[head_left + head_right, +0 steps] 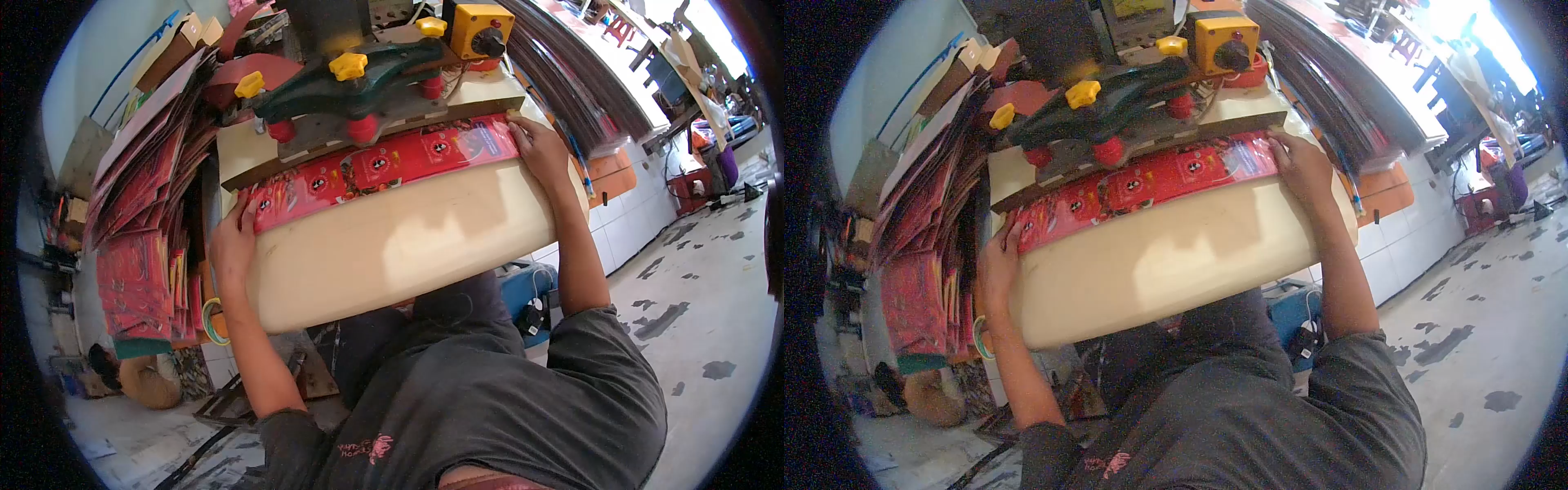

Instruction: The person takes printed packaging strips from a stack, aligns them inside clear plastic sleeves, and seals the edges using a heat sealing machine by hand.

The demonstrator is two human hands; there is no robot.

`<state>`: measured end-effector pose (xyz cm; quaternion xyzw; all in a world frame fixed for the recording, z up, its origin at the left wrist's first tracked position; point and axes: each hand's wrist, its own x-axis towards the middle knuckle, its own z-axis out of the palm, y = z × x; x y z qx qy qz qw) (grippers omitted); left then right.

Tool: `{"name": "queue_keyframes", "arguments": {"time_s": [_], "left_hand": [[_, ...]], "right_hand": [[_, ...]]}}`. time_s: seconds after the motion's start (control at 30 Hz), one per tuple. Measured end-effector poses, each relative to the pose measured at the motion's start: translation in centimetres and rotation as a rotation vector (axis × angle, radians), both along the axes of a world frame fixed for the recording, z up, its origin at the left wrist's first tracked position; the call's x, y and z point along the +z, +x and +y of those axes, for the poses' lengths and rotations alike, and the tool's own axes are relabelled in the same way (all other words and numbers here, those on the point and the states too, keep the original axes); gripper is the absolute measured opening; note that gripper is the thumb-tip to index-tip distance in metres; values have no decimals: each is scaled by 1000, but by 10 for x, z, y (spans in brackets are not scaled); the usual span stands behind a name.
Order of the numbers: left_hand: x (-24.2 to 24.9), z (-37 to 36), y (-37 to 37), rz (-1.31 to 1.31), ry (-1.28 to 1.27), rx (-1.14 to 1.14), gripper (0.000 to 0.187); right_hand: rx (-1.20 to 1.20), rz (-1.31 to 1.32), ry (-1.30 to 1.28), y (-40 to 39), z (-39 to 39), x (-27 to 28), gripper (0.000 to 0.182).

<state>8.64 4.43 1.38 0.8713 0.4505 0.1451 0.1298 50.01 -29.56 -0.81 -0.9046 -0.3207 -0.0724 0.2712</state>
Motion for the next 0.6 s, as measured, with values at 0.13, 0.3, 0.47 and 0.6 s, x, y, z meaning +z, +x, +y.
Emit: {"name": "queue_keyframes", "arguments": {"time_s": [0.13,0.3,0.47,0.6], "left_hand": [[-3,-4,1,31,6,60,51],[-2,-5,1,25,33,71,48],[-7,-16,2,-74,97,111,47],[-23,-4,-3,-293,115,48,49]], "right_hand": [[23,-75,-42,5,-1,-5,35],[-7,-36,-42,-1,0,1,35],[10,-57,49,-6,0,-1,33],[64,-22,182,2,-2,-7,29]]}}
